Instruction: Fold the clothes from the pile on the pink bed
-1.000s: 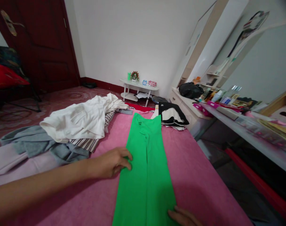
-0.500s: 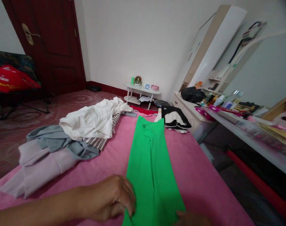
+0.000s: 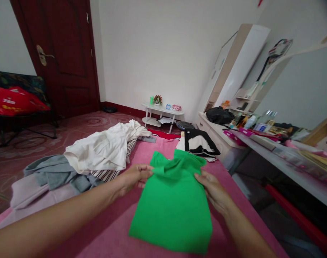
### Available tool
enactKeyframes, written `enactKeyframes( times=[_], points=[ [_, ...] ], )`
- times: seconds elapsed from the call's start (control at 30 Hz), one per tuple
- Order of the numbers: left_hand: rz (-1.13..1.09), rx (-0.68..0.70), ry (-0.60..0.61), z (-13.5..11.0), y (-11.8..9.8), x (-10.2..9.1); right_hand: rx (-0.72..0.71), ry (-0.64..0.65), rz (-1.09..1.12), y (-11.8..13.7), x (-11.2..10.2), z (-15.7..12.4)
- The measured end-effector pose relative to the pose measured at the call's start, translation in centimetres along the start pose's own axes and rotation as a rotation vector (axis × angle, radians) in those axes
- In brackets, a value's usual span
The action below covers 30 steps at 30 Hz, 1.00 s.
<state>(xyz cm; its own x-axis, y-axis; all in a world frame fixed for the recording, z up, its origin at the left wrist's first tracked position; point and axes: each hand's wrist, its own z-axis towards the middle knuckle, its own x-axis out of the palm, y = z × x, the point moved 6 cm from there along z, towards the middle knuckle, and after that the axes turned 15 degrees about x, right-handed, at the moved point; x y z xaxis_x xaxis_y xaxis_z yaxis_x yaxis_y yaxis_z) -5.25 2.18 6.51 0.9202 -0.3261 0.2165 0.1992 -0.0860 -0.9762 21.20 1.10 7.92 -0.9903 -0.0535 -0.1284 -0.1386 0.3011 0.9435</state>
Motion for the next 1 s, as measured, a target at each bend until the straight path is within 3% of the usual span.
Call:
enactKeyframes(
  times=[0.13, 0.23, 0.33, 0.43, 0.53, 0.63, 0.73, 0.83, 0.93, 1.0],
  points=[
    [0.074, -0.073, -0.131, 3.5, 3.3, -2.0, 0.198, -0.031, 0.075, -4.1, 0.0, 5.4],
    [0.169, 0.038, -0.1, 3.5, 4.0, -2.0, 0.1, -0.073, 0.14, -5.3, 0.0, 6.5],
    [0.23, 0.163, 0.026, 2.7, 4.0, -1.0, 0.013, -0.091, 0.18, -5.1, 0.2, 6.0],
    [0.207, 0.11, 0.198, 0.3, 4.4, 0.4, 0.022, -0.075, 0.195, -5.0, 0.6, 4.8],
    [0.328, -0.013, 0.348, -4.2, 4.8, 1.1, 0.059, 0.003, 0.162, -5.6, 1.2, 2.4],
    [0.47, -0.003, 0.416, -8.9, 4.4, 0.9, 0.162, 0.2, 0.063, -7.5, 2.1, -1.4],
    [0.434, 0.016, 0.434, -11.3, 3.8, 0.6, 0.24, 0.387, 0.023, -9.2, 2.6, -4.6],
    [0.296, -0.056, 0.411, -10.3, 3.8, 0.3, 0.236, 0.393, 0.038, -9.1, 2.2, -4.7],
    [0.138, -0.029, 0.339, -6.4, 3.4, 0.4, 0.163, 0.277, 0.027, -7.2, 1.7, -2.3],
    [0.145, 0.036, 0.238, -3.1, 3.0, 0.2, 0.137, 0.2, 0.058, -5.8, 1.5, -0.1]
  ],
)
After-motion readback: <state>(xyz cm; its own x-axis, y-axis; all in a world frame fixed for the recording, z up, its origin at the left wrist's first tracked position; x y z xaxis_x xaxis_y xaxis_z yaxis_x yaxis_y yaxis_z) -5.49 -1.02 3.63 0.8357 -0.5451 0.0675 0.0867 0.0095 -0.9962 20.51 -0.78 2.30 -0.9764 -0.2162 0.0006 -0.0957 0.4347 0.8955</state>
